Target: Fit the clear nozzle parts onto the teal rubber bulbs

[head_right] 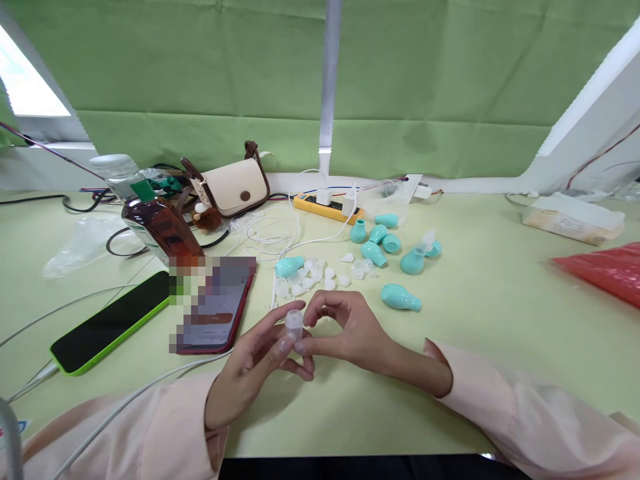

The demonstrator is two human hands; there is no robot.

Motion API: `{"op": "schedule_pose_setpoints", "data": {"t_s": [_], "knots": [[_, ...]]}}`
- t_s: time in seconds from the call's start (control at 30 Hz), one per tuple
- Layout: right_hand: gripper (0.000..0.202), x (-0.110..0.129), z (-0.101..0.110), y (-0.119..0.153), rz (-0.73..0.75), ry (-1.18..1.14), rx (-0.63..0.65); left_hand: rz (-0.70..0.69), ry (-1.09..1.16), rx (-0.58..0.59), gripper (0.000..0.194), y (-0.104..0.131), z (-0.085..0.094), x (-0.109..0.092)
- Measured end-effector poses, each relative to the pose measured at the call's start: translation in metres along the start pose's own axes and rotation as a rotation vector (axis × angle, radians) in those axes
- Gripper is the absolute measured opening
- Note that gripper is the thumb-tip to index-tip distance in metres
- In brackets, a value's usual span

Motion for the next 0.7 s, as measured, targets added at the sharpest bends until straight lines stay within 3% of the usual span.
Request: {"op": "schedule_pose_setpoints", "data": {"t_s": [0.17,0.33,0.5,0.7], "knots": [[0.02,-0.003,0.002,-0.002,-0.076,-0.046,0.018,0.064,0.145,0.114,0.032,-0.005,-0.003,0.007],[0.016,-0.001,0.005,-0.003,-0.077,0.074,-0.004,0.122,0.255,0.161,0.034,-0.006,-0.004,0.013],[0.01,-0.005,0.011,-0.003,-0.121,0.106,-0.076,0.2,0.356,0.154,0.037,-0.006,-0.004,0.019],[0.009,-0.008,0.009,-0.003,-0.122,0.091,-0.07,0.258,0.475,0.114,0.032,-0.007,-0.004,0.022]]}}
Point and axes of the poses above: each hand's wrist, its own y-axis away from the middle knuckle, its own z-axis out of the back of the hand, x = y × z, the point moved 9 cm from there along -y, towards the middle knuckle, and after that the axes turned 2 degrees about -y, right-handed, at the moved point
